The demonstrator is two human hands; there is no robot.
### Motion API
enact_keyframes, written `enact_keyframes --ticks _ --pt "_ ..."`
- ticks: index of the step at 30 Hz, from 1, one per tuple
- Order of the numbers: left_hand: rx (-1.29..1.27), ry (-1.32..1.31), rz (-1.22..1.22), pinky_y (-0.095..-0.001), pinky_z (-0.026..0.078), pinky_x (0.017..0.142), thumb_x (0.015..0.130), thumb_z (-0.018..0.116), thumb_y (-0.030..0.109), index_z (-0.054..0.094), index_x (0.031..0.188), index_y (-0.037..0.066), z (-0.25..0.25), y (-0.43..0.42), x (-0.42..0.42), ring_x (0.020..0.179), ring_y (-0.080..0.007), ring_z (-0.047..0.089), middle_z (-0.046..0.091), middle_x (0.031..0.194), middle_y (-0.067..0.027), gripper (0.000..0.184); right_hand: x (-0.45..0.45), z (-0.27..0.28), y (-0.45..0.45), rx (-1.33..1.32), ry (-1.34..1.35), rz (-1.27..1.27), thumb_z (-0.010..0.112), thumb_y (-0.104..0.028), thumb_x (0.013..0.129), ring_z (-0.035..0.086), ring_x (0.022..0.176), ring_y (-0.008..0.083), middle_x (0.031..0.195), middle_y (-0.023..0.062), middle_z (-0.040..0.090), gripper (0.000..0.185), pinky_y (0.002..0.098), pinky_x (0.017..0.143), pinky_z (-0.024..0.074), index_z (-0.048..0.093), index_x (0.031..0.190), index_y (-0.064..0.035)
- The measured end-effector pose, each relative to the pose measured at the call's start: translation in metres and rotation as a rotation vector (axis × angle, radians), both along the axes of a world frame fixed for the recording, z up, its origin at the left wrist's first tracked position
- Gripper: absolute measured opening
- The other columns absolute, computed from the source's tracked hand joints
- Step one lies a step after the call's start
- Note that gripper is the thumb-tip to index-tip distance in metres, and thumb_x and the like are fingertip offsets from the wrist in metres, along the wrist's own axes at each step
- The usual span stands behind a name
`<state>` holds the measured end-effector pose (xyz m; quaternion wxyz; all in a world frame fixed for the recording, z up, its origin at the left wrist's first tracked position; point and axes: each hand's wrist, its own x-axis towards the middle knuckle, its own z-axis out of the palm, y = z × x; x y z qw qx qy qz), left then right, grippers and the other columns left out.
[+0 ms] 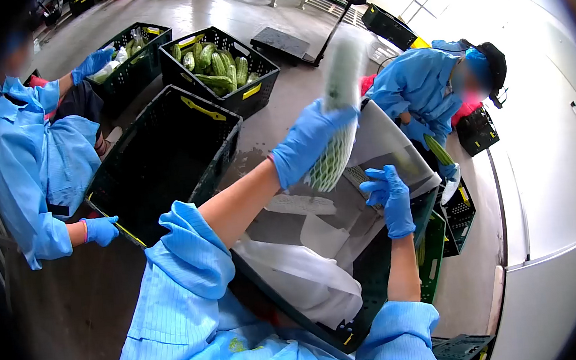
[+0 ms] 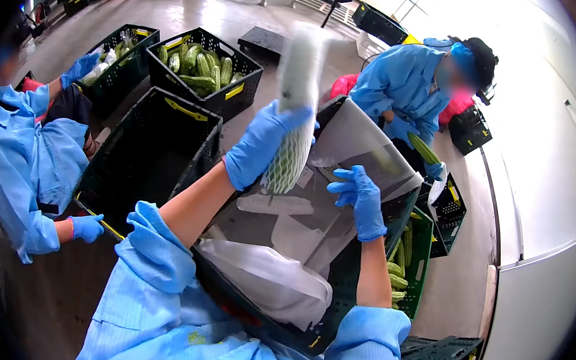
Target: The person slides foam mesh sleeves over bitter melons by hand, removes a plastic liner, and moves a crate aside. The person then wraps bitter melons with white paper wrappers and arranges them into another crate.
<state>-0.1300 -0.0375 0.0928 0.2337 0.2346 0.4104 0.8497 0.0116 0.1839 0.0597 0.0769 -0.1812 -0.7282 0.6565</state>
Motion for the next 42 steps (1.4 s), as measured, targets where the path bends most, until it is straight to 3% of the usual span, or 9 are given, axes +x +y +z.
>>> enact_keyframes --ticks 3,7,10,15,19,26,32,36,42 --pt "0.202 -0.322 -0.027 -0.0325 0.058 0.061 0.087 0.068 0.04 0.06 0.102 0.004 0.004 -0.019 -0.014 0.07 -0.0181 0.067 0.066 0.085 -0.0091 0.041 -0.003 -0.001 -0.031 0.054 0.096 0.139 0.048 -0.041 0.101 0.066 0.067 0.014 0.085 0.0131 0.073 0.046 0.0258 0.056 0.0513 0.067 0.107 -0.0002" --pt "0.329 -0.361 0.038 -0.0355 0.058 0.068 0.088 0.068 0.043 0.056 0.108 0.004 -0.015 -0.02 -0.035 0.078 -0.0207 0.067 0.065 0.091 -0.0101 0.045 -0.001 0.023 -0.073 -0.023 0.119 0.256 0.046 -0.034 0.102 0.069 0.073 0.0172 0.093 0.0132 0.072 0.039 0.0279 0.06 0.0545 0.066 0.106 0.0002" --pt "0.397 -0.448 0.015 -0.0368 0.058 0.069 0.088 0.067 0.044 0.056 0.108 0.004 -0.028 -0.014 -0.038 0.076 -0.0232 0.066 0.065 0.09 -0.0106 0.046 0.001 0.028 -0.1 0.003 0.064 0.293 0.051 -0.027 0.102 0.066 0.075 0.0134 0.1 0.0091 0.071 0.031 0.0247 0.064 0.0532 0.066 0.113 -0.0029" --pt "0.401 -0.405 0.082 -0.0337 0.057 0.066 0.086 0.07 0.046 0.058 0.103 0.004 -0.029 0.0 -0.026 0.073 -0.02 0.066 0.064 0.082 -0.0093 0.047 0.0 0.0 -0.127 -0.119 0.082 0.133 0.051 -0.024 0.102 0.065 0.075 0.0142 0.106 0.0136 0.07 0.034 0.0269 0.07 0.0548 0.056 0.127 -0.002" --pt "0.327 -0.336 0.025 -0.0328 0.057 0.066 0.086 0.071 0.044 0.057 0.107 0.005 -0.031 0.014 -0.003 0.074 -0.0191 0.065 0.064 0.085 -0.0078 0.046 0.006 -0.01 -0.11 -0.202 0.115 0.176 0.051 -0.008 0.093 0.066 0.081 0.0173 0.113 0.0176 0.066 0.04 0.0311 0.073 0.0564 0.049 0.133 -0.0019" --pt "0.392 -0.395 -0.11 -0.0354 0.056 0.075 0.09 0.068 0.038 0.057 0.113 0.008 -0.034 0.026 0.011 0.082 -0.018 0.065 0.064 0.094 -0.0065 0.04 0.015 0.0 -0.093 -0.535 0.289 0.328 0.052 -0.015 0.083 0.064 0.095 0.024 0.127 0.0187 0.056 0.062 0.0414 0.081 0.0558 0.038 0.143 -0.0038" --pt "0.399 -0.336 -0.233 -0.0369 0.055 0.086 0.089 0.07 0.034 0.052 0.124 0.007 -0.042 0.025 0.009 0.099 -0.0209 0.064 0.063 0.107 -0.0081 0.047 0.015 0.0 -0.08 -0.839 0.143 0.279 0.053 -0.009 0.081 0.062 0.085 0.0233 0.124 0.0152 0.057 0.055 0.0382 0.072 0.0551 0.045 0.135 -0.0055" --pt "0.353 -0.247 -0.345 -0.0384 0.054 0.089 0.089 0.07 0.029 0.046 0.131 0.006 -0.035 0.021 0.017 0.104 -0.0217 0.063 0.061 0.117 -0.0116 0.054 0.018 -0.023 -0.071 -0.722 0.094 0.236 0.059 -0.019 0.088 0.056 0.072 0.0173 0.122 0.0145 0.059 0.046 0.0297 0.06 0.0472 0.047 0.131 -0.0074" --pt "0.341 -0.416 -0.267 -0.0387 0.057 0.08 0.085 0.073 0.039 0.055 0.12 0.008 -0.036 0.017 0.01 0.092 -0.022 0.065 0.064 0.105 -0.0106 0.049 0.019 -0.012 -0.079 -0.576 0.007 0.27 0.065 -0.032 0.092 0.046 0.058 0.0081 0.118 0.0149 0.064 0.047 0.0234 0.05 0.0395 0.047 0.13 -0.0106"
